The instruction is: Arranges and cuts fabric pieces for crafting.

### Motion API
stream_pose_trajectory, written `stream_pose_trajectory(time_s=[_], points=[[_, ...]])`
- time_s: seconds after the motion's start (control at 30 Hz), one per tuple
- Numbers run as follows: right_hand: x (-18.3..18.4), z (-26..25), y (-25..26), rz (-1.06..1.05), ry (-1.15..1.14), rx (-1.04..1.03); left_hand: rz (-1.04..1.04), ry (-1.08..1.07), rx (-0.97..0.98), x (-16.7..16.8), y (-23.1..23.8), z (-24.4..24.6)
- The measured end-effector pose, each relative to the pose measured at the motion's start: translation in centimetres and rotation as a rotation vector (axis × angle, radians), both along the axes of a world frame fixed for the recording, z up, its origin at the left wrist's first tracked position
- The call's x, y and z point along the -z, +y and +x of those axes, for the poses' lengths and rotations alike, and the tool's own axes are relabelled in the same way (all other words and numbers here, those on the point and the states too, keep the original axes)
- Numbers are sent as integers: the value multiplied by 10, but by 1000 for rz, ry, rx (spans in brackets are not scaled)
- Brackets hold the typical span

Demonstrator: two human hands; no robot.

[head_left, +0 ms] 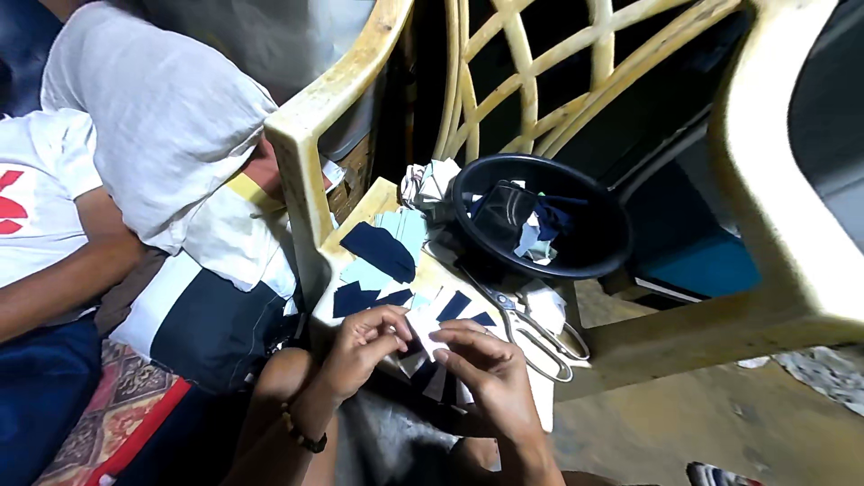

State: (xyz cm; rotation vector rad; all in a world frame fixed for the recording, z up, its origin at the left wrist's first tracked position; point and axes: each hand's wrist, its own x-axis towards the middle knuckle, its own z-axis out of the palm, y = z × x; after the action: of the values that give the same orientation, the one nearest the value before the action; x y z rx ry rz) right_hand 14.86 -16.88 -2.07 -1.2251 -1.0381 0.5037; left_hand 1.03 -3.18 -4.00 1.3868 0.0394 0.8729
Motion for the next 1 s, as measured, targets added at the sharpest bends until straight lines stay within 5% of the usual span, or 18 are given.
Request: stream_pose_trajectory(time_s=[0.2,0.53,0.63,0.73,0.83,1.0], points=[[3,2,0,25,-3,14,16,30,5,-5,-11,5],[-2,7,-6,-61,-163,-11,34,25,-295,-1,-21,13],[-10,21,-18,-225,-591,387,21,32,-305,-2,-20,12],[-20,40,-28,-635,-727,685,-2,36,-284,-3,-20,10],[-23,51,-28,-975,-726,707,-14,50,-268,-3,-19,9],[-27,61,-22,-1178,-672,612,-3,27,-232,1,-14,9]])
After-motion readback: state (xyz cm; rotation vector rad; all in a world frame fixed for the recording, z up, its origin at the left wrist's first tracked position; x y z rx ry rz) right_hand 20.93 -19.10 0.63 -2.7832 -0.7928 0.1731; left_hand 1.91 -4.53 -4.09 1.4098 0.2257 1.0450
